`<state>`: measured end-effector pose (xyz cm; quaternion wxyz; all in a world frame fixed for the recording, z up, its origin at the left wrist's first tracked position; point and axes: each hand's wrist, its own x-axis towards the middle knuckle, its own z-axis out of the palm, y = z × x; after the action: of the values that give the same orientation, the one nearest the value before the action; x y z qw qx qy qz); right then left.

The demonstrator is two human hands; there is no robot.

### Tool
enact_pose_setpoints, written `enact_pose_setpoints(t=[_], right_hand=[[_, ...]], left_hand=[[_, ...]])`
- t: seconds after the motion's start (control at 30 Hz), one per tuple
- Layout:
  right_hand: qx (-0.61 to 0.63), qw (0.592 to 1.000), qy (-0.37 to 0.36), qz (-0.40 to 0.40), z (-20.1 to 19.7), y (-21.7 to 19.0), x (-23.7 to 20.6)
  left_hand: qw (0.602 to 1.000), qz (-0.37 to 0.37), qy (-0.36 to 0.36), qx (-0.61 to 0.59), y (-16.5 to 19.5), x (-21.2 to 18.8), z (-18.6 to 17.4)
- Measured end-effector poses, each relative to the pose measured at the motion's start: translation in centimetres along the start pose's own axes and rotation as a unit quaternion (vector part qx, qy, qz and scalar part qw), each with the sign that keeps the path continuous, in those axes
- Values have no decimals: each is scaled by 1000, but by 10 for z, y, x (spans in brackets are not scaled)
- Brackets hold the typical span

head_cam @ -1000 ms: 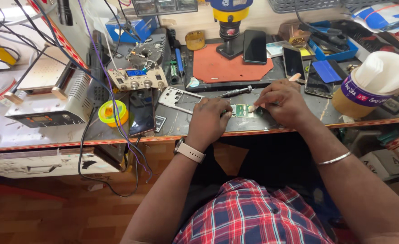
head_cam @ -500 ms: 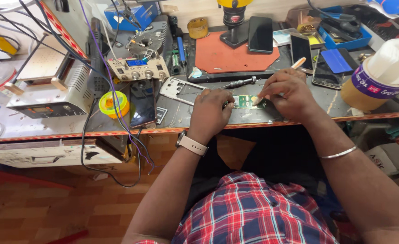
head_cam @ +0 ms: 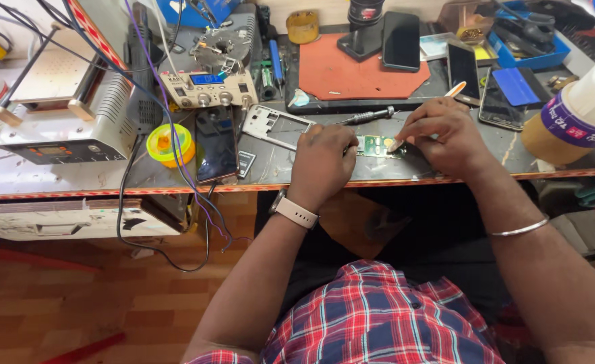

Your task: The person scrapes a small electronic component on a workbench, then scrapes a green circuit board. They pick up a disassembled smartphone, remove the back cover, and peel off a sticker from the battery. The person continues to peel stickers from the phone's interior and places the back cover aside.

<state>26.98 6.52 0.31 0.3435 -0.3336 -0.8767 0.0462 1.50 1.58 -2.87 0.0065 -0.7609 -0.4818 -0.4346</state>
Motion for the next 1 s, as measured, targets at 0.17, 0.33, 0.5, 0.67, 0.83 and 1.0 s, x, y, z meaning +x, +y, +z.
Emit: enact_pose_setpoints(t=[0.17,0.33,0.5,0.67,0.83,1.0], right_hand=[[13,1000,3,10,0,1,-1],[12,1000,4,17,-1,-1,-2],[2,1000,-3,-12,0,-7,-2],[-7,1000,12,16,4,-8,-3],[-21,1000,-10,4,7,-6,-2],[1,1000,23,17,7,-13,-6]], left_hand=[[1000,-6,8,-1,1,0,-1],[1000,-4,-4,-1,3,0,-4],[1000,-1,-1,11,7,0,-8],[1000,0,-9,17,9,0,-12],[1000,14,-14,7,5,0,-16],[999,18,-31,20,4,2,-18]])
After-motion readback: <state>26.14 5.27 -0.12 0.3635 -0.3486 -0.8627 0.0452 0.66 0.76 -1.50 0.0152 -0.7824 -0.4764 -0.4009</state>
